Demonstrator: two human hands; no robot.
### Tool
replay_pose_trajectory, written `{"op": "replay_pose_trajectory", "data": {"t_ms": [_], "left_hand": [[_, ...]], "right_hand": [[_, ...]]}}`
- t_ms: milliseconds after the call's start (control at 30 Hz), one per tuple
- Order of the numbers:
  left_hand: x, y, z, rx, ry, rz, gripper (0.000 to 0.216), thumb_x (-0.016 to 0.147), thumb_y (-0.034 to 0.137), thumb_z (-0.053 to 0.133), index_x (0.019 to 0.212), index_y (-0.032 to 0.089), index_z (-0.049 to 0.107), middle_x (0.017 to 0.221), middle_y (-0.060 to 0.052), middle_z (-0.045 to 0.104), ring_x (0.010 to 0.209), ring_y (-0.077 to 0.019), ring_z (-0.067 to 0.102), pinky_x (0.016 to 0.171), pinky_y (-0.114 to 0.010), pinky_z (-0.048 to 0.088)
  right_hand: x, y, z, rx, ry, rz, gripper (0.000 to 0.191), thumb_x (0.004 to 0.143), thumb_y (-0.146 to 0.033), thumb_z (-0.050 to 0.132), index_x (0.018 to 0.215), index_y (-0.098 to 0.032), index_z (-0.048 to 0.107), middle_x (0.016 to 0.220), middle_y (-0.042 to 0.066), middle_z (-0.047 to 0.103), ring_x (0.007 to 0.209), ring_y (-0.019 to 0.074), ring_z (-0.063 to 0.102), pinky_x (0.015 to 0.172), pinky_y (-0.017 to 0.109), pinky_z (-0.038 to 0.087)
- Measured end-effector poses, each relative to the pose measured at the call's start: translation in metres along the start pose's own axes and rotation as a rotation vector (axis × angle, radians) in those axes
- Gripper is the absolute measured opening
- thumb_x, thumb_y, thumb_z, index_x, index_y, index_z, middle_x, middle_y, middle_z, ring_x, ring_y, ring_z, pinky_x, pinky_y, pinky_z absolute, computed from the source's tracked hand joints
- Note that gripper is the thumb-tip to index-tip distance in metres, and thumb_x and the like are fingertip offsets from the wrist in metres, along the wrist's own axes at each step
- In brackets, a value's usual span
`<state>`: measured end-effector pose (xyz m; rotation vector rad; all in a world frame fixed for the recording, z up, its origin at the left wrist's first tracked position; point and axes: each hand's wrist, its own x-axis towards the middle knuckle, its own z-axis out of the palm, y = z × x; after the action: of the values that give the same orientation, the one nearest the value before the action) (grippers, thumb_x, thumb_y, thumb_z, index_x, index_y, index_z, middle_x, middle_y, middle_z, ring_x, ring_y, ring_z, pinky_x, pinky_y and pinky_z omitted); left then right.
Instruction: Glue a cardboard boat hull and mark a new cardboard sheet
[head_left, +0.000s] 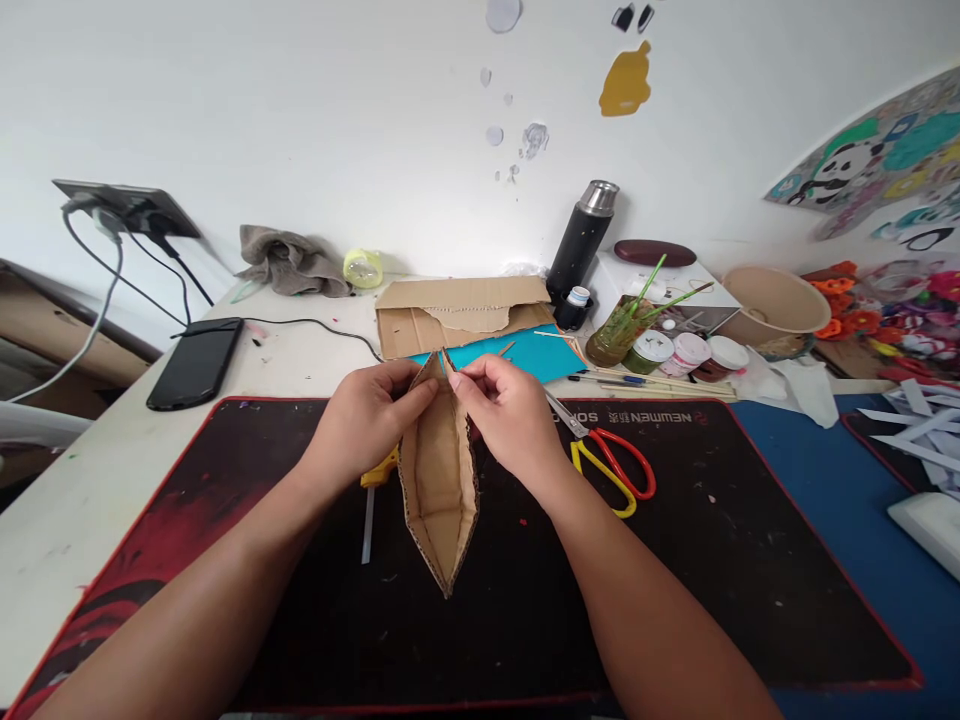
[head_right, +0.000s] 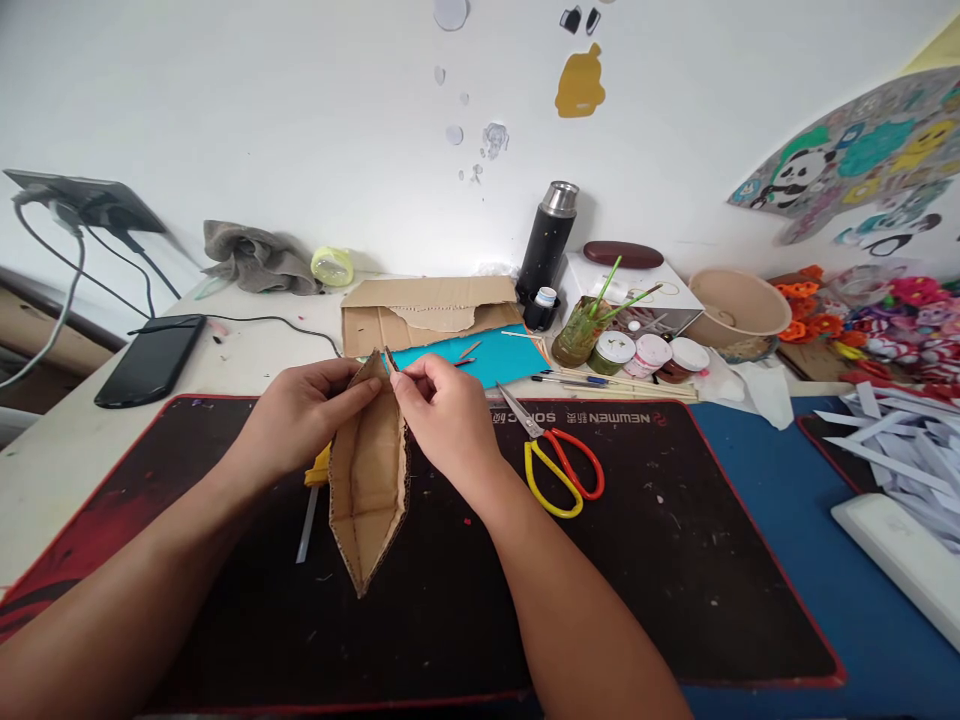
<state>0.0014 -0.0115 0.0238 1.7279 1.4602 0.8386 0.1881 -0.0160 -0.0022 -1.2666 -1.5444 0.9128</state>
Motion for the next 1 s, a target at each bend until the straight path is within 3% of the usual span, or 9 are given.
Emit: {"op": "replay_pose_trajectory", "data": {"t_ms": [400,600,867,1000], "left_hand": [[-0.0009,0.0051,-0.0020,0.012,-0.002,0.018,0.037,0.090,0.051,0.064,0.069,0.022,0.059,0.063,0.004,0.046,0.063,-0.0148,0.040,0.058,-0.029,0.033],[-0.0011,-0.0006,-0.0013,0.035,-0.027,0.018,0.040,0.092,0.055,0.062,0.078,0.019,0.069,0.071,0.001,0.058,0.068,-0.0163,0.047,0.061,-0.029,0.035],[-0.0007,-0.0002,-0.0019,0.043,-0.007,0.030,0.040,0.092,0.055,0.063,0.077,0.020,0.070,0.068,0.000,0.061,0.066,-0.0170,0.049,0.057,-0.028,0.036],[-0.0004,0.0004,-0.0017,0.010,-0.021,0.026,0.040,0.091,0.056,0.064,0.078,0.020,0.072,0.069,-0.001,0.065,0.067,-0.0182,0.054,0.059,-0.028,0.041]], "right_hand": [[0.0008,-0.0015,-0.0003,0.191,-0.094,0.121,0.021,0.099,-0.041,0.066,0.085,-0.026,0.062,0.068,-0.005,0.058,0.054,0.0132,0.057,0.046,0.024,0.046],[0.0016,-0.0007,-0.0007,0.232,-0.137,0.159,0.017,0.098,-0.039,0.068,0.106,-0.024,0.067,0.068,-0.009,0.059,0.043,0.0106,0.057,0.045,0.025,0.047],[0.0003,-0.0023,0.0009,0.241,-0.104,0.148,0.022,0.098,-0.041,0.070,0.110,-0.023,0.072,0.071,-0.006,0.065,0.043,0.0106,0.058,0.045,0.026,0.047],[-0.0004,-0.0043,0.0009,0.261,-0.111,0.146,0.029,0.098,-0.039,0.070,0.122,-0.023,0.073,0.066,-0.008,0.060,0.043,0.0111,0.058,0.044,0.025,0.047]]}}
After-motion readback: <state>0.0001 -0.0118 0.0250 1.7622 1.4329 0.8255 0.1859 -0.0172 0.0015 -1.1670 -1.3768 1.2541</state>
